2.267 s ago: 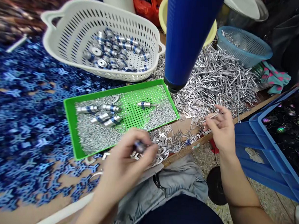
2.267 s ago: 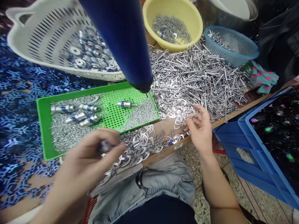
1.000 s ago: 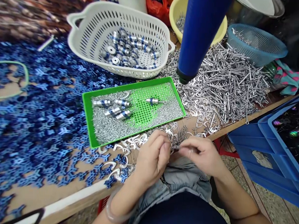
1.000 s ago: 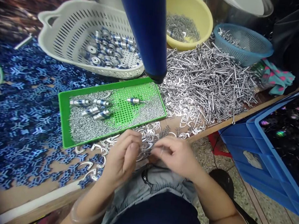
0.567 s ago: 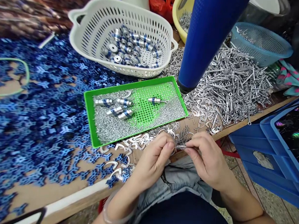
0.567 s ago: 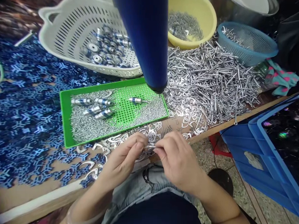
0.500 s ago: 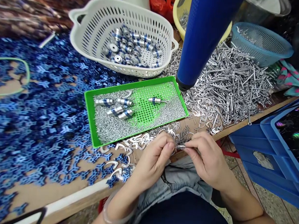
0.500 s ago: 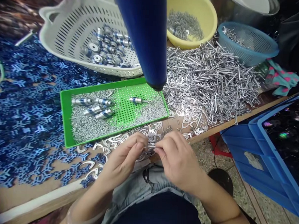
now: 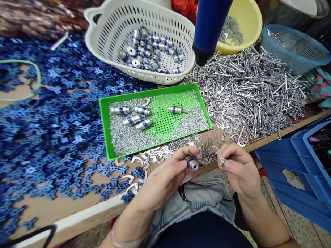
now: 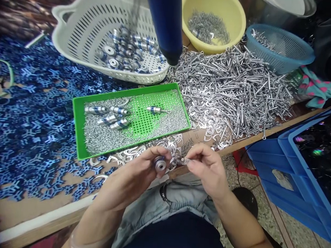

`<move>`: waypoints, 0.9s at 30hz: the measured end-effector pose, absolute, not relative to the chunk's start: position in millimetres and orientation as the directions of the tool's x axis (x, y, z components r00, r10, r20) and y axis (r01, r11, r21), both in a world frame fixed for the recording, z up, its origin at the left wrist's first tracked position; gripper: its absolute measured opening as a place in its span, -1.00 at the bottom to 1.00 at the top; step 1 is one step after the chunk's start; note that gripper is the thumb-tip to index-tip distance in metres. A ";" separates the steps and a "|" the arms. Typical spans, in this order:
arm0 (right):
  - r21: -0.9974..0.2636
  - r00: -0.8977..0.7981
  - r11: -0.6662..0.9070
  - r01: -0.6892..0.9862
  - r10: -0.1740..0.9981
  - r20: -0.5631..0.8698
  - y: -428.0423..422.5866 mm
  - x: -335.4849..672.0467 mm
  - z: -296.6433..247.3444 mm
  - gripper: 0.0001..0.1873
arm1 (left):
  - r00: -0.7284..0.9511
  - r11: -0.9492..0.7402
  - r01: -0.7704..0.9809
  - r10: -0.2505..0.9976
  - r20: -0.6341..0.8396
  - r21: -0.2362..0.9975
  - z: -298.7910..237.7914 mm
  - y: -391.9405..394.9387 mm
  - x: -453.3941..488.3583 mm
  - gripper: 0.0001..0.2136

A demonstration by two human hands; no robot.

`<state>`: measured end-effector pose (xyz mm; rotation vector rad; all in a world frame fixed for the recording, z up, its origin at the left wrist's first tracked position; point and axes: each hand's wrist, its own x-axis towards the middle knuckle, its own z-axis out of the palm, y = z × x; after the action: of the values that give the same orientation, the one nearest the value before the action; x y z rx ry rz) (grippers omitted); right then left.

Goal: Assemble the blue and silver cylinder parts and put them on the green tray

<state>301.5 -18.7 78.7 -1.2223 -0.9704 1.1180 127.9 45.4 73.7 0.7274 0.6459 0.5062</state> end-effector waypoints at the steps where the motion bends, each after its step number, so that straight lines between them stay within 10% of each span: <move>1: -0.996 0.197 -0.006 -0.094 0.980 -0.025 -19.5 301.1 78.7 -0.96 | 0.699 0.671 -0.215 0.613 -0.369 0.709 73.3 44.8 127.1 -0.75; 6: -0.948 0.218 0.042 0.317 0.969 0.116 -23.5 292.0 83.0 -0.87 | 0.683 0.665 -0.208 0.624 -0.380 0.718 74.0 43.1 125.8 -0.77; 14: -0.927 0.167 0.045 0.372 0.979 0.115 -29.1 281.5 84.0 -0.85 | 0.575 0.772 -0.409 0.632 -0.520 0.486 79.9 47.9 139.0 -0.66; 27: -0.860 0.254 0.075 0.504 0.939 0.231 -27.8 275.6 86.9 -0.81 | 0.356 0.555 -0.378 0.826 -0.436 0.742 71.6 41.1 142.8 -0.71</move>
<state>275.6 -27.8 86.9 -1.5680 -1.3856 0.5707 142.8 41.1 71.6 0.5845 0.8972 0.8368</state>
